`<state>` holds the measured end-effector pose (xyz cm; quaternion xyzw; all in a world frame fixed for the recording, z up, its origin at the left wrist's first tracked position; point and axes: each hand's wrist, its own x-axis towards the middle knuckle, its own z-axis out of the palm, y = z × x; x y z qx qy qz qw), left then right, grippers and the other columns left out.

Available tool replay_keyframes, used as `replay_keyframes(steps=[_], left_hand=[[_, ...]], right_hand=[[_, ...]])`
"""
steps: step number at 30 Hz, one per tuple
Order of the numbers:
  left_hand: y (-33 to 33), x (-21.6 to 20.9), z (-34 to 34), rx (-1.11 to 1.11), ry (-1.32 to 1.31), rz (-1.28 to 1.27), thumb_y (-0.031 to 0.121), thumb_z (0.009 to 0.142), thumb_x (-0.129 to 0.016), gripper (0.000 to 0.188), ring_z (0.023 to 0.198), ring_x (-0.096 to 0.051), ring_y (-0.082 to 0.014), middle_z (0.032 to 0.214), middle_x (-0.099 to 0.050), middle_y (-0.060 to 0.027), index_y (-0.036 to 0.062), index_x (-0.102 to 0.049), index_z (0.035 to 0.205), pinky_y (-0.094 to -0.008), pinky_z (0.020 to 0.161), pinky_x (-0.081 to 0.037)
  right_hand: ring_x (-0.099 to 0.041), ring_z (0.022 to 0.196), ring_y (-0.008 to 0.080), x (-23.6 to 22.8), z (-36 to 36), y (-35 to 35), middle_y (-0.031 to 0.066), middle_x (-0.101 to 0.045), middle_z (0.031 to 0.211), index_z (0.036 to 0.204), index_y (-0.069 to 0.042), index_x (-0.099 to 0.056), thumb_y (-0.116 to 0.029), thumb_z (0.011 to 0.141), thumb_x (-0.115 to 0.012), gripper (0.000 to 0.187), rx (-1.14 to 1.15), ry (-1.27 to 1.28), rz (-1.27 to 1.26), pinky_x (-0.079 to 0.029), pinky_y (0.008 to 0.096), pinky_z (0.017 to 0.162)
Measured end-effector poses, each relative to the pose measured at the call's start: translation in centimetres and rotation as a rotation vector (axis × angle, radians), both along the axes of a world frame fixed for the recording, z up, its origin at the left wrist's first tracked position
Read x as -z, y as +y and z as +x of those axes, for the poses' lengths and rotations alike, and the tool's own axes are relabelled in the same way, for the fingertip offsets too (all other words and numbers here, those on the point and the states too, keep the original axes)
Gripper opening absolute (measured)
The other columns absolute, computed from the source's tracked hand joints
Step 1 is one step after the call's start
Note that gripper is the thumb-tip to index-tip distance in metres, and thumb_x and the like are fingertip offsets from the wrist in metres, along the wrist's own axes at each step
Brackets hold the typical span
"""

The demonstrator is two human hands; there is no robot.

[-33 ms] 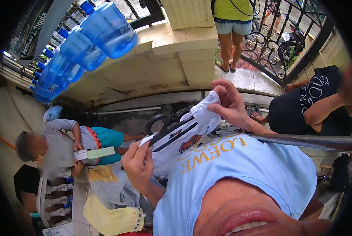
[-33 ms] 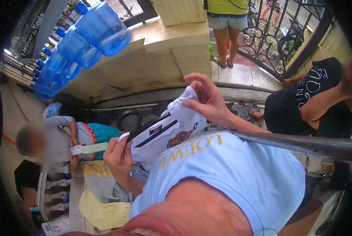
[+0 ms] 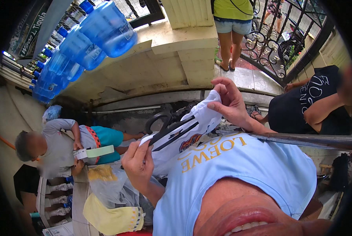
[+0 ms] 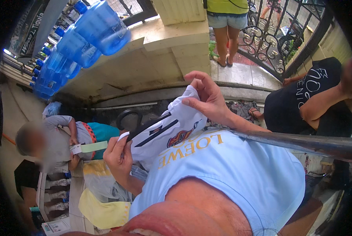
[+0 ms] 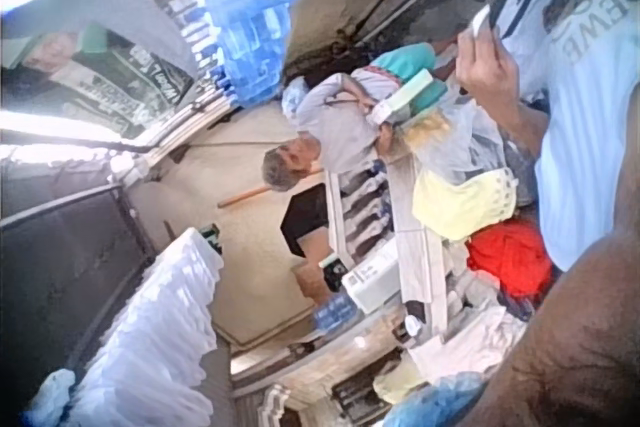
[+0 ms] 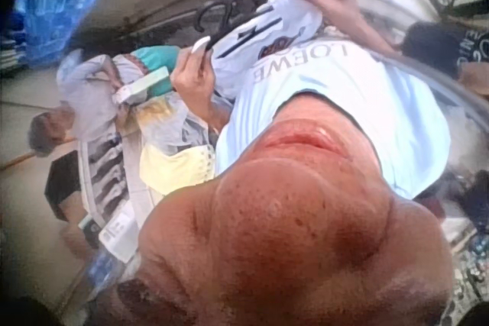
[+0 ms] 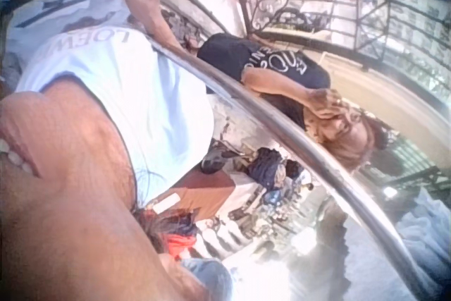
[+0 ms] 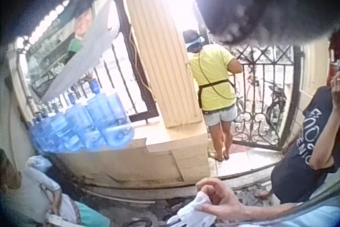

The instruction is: The person retrieves white t-shirts from a plastic bag, places them on hangers, and hangs them on a metal rack. The person repeats this process for multiple shirts while moving around a cluttered workspace.

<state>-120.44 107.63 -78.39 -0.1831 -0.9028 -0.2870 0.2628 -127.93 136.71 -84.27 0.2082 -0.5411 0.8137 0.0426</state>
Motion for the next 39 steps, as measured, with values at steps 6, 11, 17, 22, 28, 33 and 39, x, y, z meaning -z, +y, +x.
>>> replay_keyframes(steps=[6, 11, 17, 22, 28, 33, 39], left_hand=[[0.3, 1.0, -0.1, -0.035, 0.031, 0.054, -0.008, 0.069, -0.07, 0.031, 0.063, -0.061, -0.0239, 0.082, -0.063, -0.0115, 0.0009, -0.07, 0.098, -0.0313, 0.055, -0.046], [0.7, 1.2, -0.2, -0.045, 0.078, 0.057, -0.007, 0.072, -0.07, 0.027, 0.065, -0.061, -0.0228, 0.082, -0.064, -0.0108, 0.0009, -0.07, 0.098, -0.0305, 0.057, -0.046], [1.2, 1.5, -0.7, -0.027, 0.126, 0.041, -0.008, 0.071, -0.07, 0.029, 0.065, -0.06, -0.0248, 0.083, -0.064, -0.0125, 0.0009, -0.07, 0.098, -0.0315, 0.059, -0.047], [2.3, 0.9, -1.1, -0.057, 0.178, 0.032, -0.009, 0.071, -0.071, 0.027, 0.069, -0.062, -0.0239, 0.083, -0.065, -0.0138, -0.001, -0.071, 0.097, -0.0291, 0.059, -0.049], [3.0, 0.8, -2.0, -0.083, 0.224, 0.029, -0.007, 0.072, -0.073, 0.025, 0.068, -0.063, -0.0201, 0.082, -0.066, -0.012, -0.0007, -0.072, 0.097, -0.0261, 0.059, -0.049], [3.0, 0.7, -3.1, -0.089, 0.201, 0.03, -0.007, 0.072, -0.073, 0.025, 0.069, -0.063, -0.0194, 0.083, -0.066, -0.0112, -0.001, -0.072, 0.096, -0.0258, 0.06, -0.049], [1.4, 0.8, -5.4, 0.039, 0.188, 0.092, -0.008, 0.072, -0.073, 0.025, 0.07, -0.063, -0.0178, 0.084, -0.067, -0.0107, -0.0012, -0.071, 0.096, -0.0252, 0.061, -0.049]], right_hand=[[-0.052, 0.076, 0.0052, 0.2, -0.8, 0.4, 0.0004, -0.05, 0.087, 0.138, -0.012, -0.032, -0.001, 0.09, -0.06, 0.057, -0.01, -0.24, -0.211, -0.044, 0.0205, 0.07], [-0.05, 0.077, 0.0038, -0.1, -0.5, 0.1, -0.001, -0.048, 0.087, 0.139, -0.011, -0.033, 0.002, 0.088, -0.062, 0.06, 0.063, -0.134, -0.111, -0.042, 0.0193, 0.069], [-0.045, 0.068, 0.0033, 0.2, -0.7, 1.4, -0.0004, -0.052, 0.084, 0.13, -0.007, -0.047, 0.002, 0.084, -0.067, 0.051, 0.091, 0.153, 0.262, -0.039, 0.0197, 0.06], [-0.059, 0.066, 0.0179, -2.3, -1.3, 2.2, 0.0076, -0.065, 0.089, 0.105, -0.008, -0.063, -0.01, 0.078, -0.075, 0.03, 0.427, 0.465, 0.769, -0.047, 0.0271, 0.057], [-0.063, 0.07, 0.0182, -2.9, -1.7, 3.7, 0.0057, -0.068, 0.084, 0.097, -0.006, -0.069, -0.008, 0.073, -0.08, 0.026, 0.452, 0.528, 0.924, -0.051, 0.0286, 0.059], [-0.061, 0.069, 0.0178, -2.4, -2.8, 4.2, 0.0057, -0.067, 0.083, 0.094, -0.006, -0.07, -0.008, 0.072, -0.08, 0.024, 0.489, 0.61, 0.856, -0.049, 0.0283, 0.059], [-0.053, 0.068, 0.0183, -2.7, -3.5, 3.1, 0.0007, -0.054, 0.066, 0.086, -0.009, -0.07, -0.015, 0.074, -0.079, 0.016, 0.61, 0.697, 0.851, -0.04, 0.0309, 0.058]])
